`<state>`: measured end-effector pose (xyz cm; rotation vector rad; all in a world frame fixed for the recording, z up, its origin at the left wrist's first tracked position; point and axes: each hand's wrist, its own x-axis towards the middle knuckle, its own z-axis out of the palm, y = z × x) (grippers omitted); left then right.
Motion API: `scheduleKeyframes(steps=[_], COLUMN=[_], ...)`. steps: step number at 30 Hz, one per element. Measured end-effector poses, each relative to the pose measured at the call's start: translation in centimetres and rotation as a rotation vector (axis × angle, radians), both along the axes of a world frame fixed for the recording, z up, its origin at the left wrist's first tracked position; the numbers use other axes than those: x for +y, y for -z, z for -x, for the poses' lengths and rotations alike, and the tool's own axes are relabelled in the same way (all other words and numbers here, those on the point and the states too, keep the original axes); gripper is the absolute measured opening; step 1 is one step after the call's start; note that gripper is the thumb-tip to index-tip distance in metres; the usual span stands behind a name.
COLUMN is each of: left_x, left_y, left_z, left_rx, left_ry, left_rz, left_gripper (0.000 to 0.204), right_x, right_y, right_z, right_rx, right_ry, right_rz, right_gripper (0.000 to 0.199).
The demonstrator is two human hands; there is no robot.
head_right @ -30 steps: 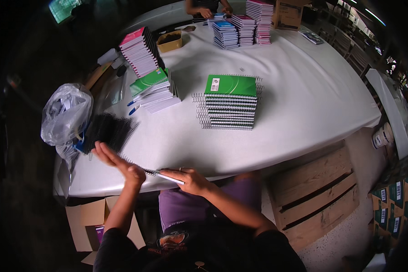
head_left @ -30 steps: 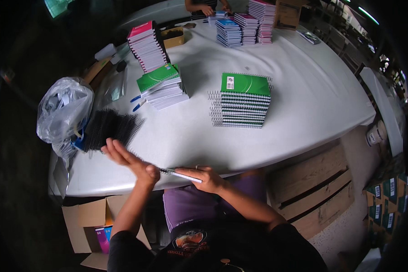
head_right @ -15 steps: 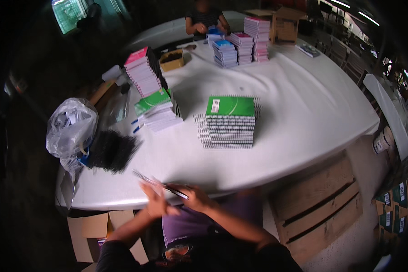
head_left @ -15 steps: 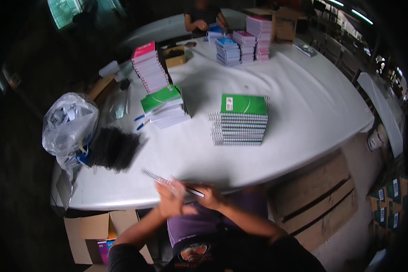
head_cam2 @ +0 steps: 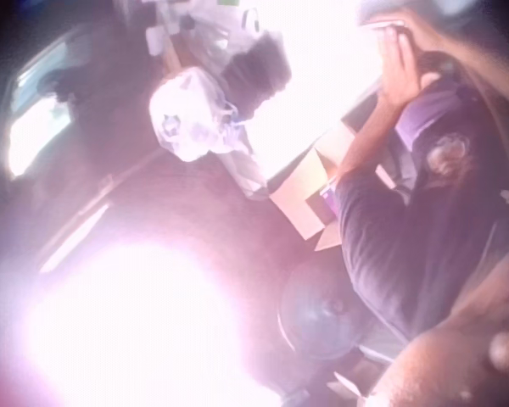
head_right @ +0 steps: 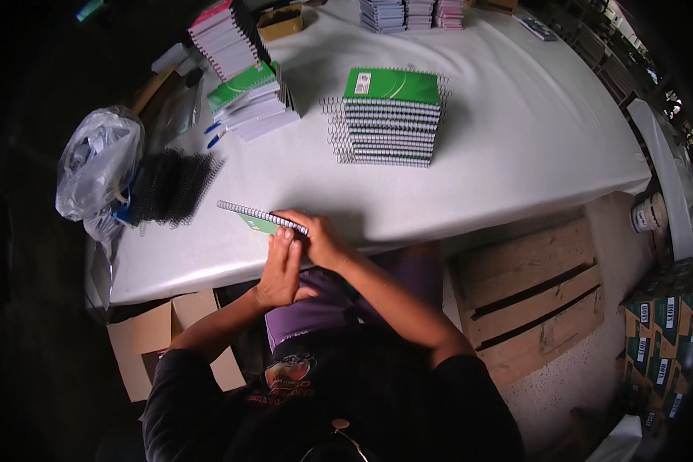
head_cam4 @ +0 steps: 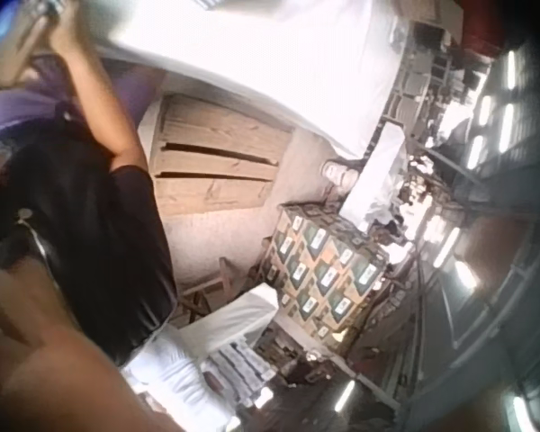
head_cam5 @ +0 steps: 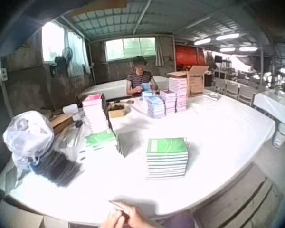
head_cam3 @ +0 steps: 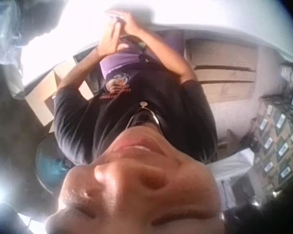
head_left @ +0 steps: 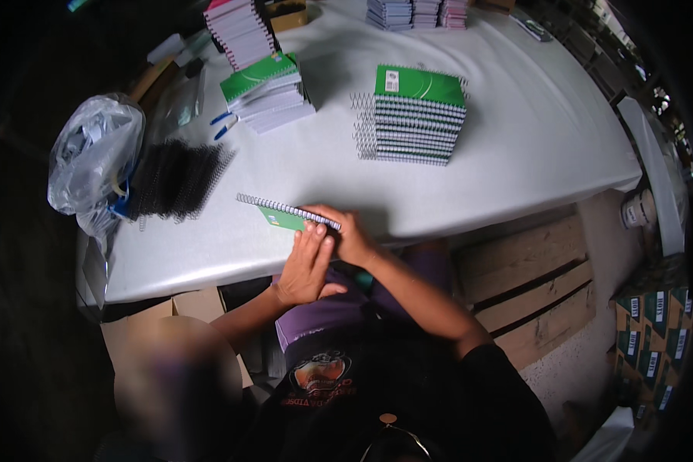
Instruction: The person assembles spiral-bound notebooks by hand at a table. They pick up a green notebook cover, insert a metal spiral binding into the holes, and place the completed notebook onto a growing stack. The process is repeated continuously with multiple notebooks.
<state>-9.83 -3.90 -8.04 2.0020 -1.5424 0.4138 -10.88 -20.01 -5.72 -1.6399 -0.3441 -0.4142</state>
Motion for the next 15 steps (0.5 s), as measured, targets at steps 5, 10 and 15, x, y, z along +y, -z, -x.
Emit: scheduleKeyframes(steps=[5,10,15], left_x=[-2.7,-2.9,-3.2], left_y=[-8.9,-12.3,-12.6], left_z=[-2.0,-3.4,-4.7], left_rx=[-0.196,0.181,0.264], left_ry=[-0.336,-0.193,-0.121], left_rz=[-0.201,-0.259,-0.321], left_gripper=[0.049,0.023,0.018], right_x=[-0.5,-0.3,-0.1], right_y=[0.6,0.8,1.1], right_z=[-0.5,-1.3,-1.4], right_rx=[0.165,0.15,0.251], right_ry=[0.006,0.033,0.019], right_rz=[0.005,0.007,-0.044], right_gripper=[0.021,0.016,0.018])
